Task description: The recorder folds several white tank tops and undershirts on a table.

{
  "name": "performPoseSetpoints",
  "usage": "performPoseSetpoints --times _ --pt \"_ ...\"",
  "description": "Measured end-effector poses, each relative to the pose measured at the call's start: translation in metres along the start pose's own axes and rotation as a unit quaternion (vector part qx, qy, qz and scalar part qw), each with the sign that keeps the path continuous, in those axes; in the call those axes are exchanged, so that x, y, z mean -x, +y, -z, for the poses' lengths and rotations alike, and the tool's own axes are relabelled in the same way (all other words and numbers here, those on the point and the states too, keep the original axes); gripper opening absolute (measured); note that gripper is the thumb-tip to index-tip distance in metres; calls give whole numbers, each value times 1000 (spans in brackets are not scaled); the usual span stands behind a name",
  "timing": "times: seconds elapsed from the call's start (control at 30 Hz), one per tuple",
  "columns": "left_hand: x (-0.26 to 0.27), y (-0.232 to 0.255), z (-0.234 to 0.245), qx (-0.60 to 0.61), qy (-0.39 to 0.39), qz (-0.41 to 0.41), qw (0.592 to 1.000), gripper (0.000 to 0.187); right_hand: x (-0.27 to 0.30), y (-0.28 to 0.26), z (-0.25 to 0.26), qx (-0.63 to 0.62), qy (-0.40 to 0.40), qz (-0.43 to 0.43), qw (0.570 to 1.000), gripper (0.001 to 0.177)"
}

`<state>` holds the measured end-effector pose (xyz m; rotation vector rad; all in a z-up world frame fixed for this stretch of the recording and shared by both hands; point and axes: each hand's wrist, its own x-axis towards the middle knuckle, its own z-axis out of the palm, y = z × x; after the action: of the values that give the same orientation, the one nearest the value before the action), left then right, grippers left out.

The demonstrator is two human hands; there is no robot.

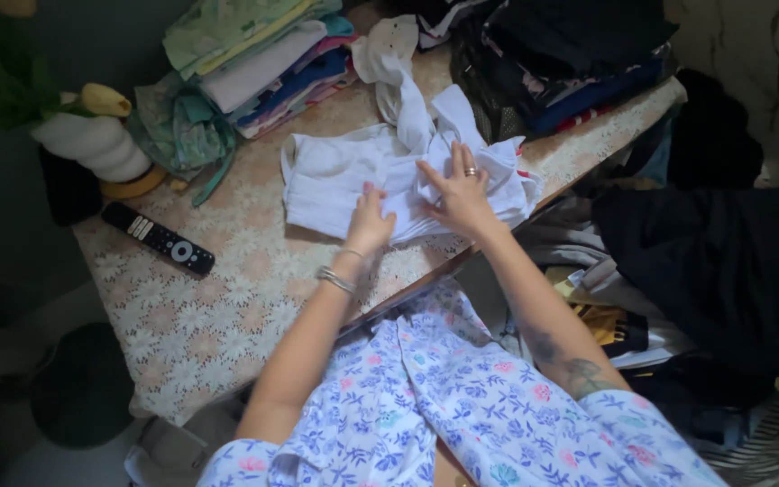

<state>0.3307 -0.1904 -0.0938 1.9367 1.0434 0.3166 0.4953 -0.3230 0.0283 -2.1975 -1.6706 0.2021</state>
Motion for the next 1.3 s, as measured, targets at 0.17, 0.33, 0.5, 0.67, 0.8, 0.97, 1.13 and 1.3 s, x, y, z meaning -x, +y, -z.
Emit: performPoseSetpoints --times 0.17,0.33,0.5,0.67,0.8,0.97,1.13,1.3 --pt "9 24 -26 -152 102 -17 983 78 -13 93 -68 -13 132 -40 990 56" --pt "21 70 -14 27 151 41 987 80 -8 113 -7 -560 296 -92 768 25" --pt "0 53 -37 303 119 103 940 75 8 75 103 -268 396 41 877 26" --pt "2 128 9 375 -31 -54 925 70 8 121 155 -309 354 86 879 18" --pt "-7 184 58 235 -12 -329 915 70 14 129 199 -275 360 114 884 14" --pt "-17 203 80 288 -120 -290 905 31 24 129 217 -291 363 -18 885 17" --pt "-28 179 71 305 -205 -248 896 41 29 119 211 -434 343 -38 832 23" --pt "11 208 110 336 -218 -189 897 33 26 103 213 -494 294 -43 817 31"
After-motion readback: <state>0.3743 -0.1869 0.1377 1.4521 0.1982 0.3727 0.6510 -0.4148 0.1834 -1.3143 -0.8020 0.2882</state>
